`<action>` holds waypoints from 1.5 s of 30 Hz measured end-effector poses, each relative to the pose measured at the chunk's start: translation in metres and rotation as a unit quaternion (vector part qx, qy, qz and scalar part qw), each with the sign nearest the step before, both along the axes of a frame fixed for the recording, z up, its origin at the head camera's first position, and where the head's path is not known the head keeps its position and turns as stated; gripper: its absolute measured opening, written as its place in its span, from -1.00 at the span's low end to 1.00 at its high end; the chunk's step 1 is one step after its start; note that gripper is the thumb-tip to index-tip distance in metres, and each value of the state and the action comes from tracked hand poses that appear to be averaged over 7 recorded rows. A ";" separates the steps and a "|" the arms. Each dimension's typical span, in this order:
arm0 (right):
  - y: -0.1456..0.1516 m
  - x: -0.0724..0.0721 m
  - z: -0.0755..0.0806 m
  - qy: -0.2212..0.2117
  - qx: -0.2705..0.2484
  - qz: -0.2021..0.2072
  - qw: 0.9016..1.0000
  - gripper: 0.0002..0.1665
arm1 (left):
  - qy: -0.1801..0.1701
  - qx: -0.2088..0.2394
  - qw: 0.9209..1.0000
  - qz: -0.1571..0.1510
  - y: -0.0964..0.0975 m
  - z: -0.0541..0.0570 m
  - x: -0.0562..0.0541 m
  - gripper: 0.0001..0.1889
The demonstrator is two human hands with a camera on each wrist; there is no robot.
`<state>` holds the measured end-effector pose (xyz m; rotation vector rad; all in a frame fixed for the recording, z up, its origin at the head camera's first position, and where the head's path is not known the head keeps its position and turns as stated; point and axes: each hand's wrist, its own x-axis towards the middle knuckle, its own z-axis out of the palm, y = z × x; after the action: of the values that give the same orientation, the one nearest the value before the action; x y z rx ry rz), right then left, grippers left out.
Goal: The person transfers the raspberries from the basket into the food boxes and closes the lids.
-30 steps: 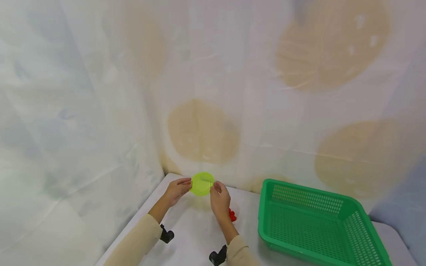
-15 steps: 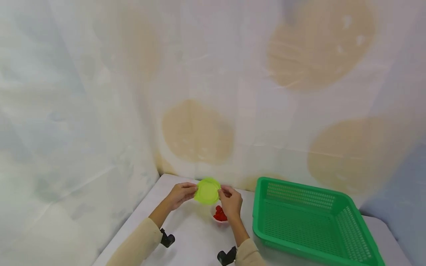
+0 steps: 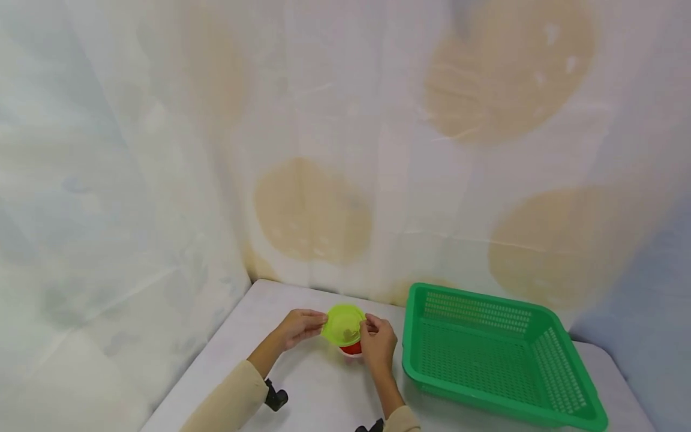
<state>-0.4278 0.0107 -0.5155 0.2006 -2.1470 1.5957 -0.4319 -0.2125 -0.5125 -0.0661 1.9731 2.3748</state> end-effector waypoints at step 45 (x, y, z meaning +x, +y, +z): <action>0.012 -0.016 -0.011 -0.235 -0.211 0.259 0.913 -0.55 | -0.027 0.011 0.999 0.018 -0.010 -0.014 0.003 -0.57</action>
<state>-0.4439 0.0222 -0.5269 0.2859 -2.1100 2.6020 -0.4287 -0.2230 -0.5263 -0.1652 1.9384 2.3892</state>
